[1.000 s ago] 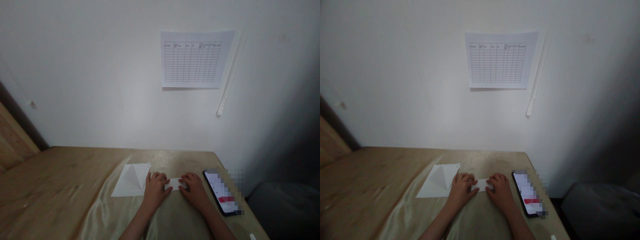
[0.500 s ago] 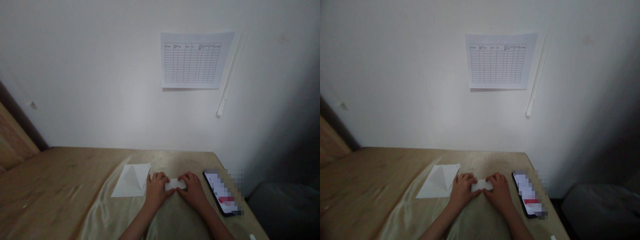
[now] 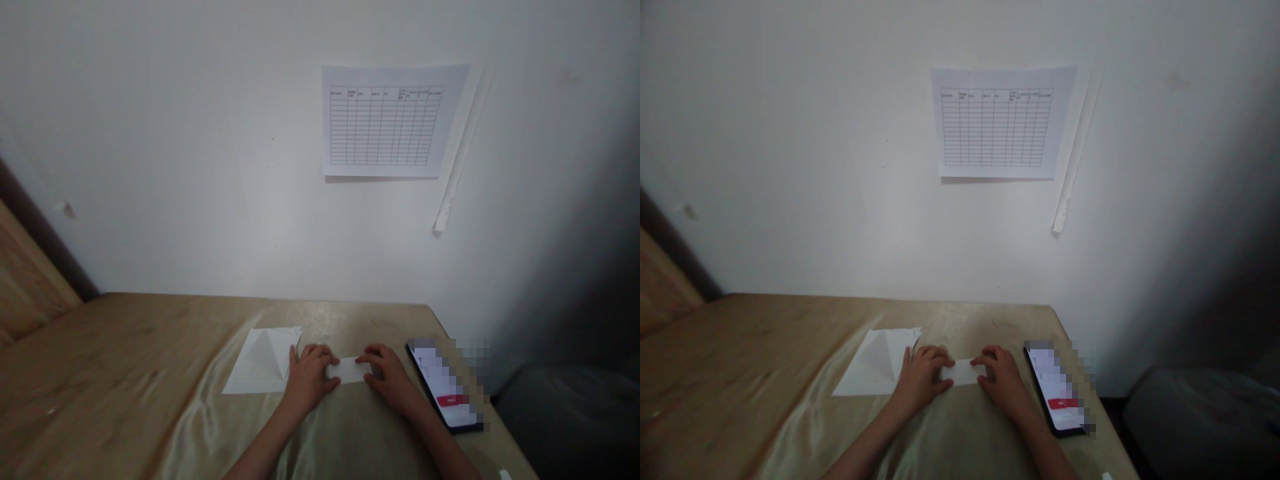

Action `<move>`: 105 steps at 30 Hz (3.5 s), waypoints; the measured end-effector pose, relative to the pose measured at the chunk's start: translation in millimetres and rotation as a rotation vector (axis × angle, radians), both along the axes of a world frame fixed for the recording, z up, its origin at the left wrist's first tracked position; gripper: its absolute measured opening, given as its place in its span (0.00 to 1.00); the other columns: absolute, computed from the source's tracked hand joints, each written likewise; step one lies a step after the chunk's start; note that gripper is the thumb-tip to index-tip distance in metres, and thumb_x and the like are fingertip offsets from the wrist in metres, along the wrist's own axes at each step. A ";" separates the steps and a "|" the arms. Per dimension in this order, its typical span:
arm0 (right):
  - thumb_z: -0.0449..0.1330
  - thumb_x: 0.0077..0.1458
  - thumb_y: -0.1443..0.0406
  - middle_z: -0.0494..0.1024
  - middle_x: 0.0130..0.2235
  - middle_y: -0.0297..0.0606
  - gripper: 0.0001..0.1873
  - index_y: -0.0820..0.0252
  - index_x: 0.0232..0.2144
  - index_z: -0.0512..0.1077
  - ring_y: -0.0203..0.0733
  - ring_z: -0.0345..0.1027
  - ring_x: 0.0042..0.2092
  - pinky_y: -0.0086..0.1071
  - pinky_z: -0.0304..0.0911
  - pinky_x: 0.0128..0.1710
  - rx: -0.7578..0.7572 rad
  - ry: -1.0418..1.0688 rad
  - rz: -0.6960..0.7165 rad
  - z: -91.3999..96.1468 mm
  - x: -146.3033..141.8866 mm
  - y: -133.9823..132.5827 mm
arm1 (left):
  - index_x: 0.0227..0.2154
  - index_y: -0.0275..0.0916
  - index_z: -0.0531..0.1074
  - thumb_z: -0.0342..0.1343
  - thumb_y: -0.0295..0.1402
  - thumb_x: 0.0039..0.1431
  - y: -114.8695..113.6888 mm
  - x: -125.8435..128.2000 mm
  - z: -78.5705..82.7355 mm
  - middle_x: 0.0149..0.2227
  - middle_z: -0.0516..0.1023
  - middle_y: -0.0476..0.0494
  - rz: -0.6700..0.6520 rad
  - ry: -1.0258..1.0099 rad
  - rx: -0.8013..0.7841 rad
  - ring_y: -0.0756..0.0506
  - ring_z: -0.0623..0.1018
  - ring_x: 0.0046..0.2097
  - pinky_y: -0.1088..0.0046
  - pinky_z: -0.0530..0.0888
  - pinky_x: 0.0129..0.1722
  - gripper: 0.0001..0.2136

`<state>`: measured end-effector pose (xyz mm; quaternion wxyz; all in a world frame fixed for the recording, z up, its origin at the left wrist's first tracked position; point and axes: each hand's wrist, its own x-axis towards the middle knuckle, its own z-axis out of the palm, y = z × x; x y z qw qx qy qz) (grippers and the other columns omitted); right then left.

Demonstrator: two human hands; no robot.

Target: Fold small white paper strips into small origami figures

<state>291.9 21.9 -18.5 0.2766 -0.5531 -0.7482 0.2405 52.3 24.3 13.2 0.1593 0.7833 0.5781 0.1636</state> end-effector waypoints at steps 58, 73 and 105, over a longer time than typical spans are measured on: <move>0.61 0.48 0.69 0.71 0.60 0.39 0.25 0.51 0.50 0.76 0.49 0.59 0.64 0.44 0.52 0.66 -0.067 0.008 0.024 12.4 3.1 1.5 | 0.49 0.54 0.73 0.61 0.36 0.54 -8.0 -1.9 10.6 0.59 0.71 0.45 0.095 0.124 -0.033 0.32 0.62 0.65 0.23 0.44 0.61 0.18; 0.56 0.45 0.74 0.69 0.62 0.40 0.30 0.53 0.51 0.76 0.46 0.59 0.65 0.44 0.51 0.68 -0.084 0.044 0.096 8.6 15.4 4.5 | 0.47 0.61 0.77 0.62 0.35 0.54 -4.6 -10.6 13.7 0.61 0.71 0.51 0.059 0.098 -0.077 0.31 0.61 0.66 0.22 0.44 0.59 0.18; 0.65 0.48 0.65 0.72 0.59 0.43 0.29 0.56 0.55 0.74 0.50 0.62 0.62 0.42 0.53 0.66 -0.042 -0.140 0.090 24.5 2.3 23.7 | 0.53 0.63 0.74 0.62 0.46 0.56 27.3 -0.3 3.6 0.65 0.68 0.49 -0.034 0.128 0.022 0.28 0.57 0.69 0.23 0.37 0.61 0.20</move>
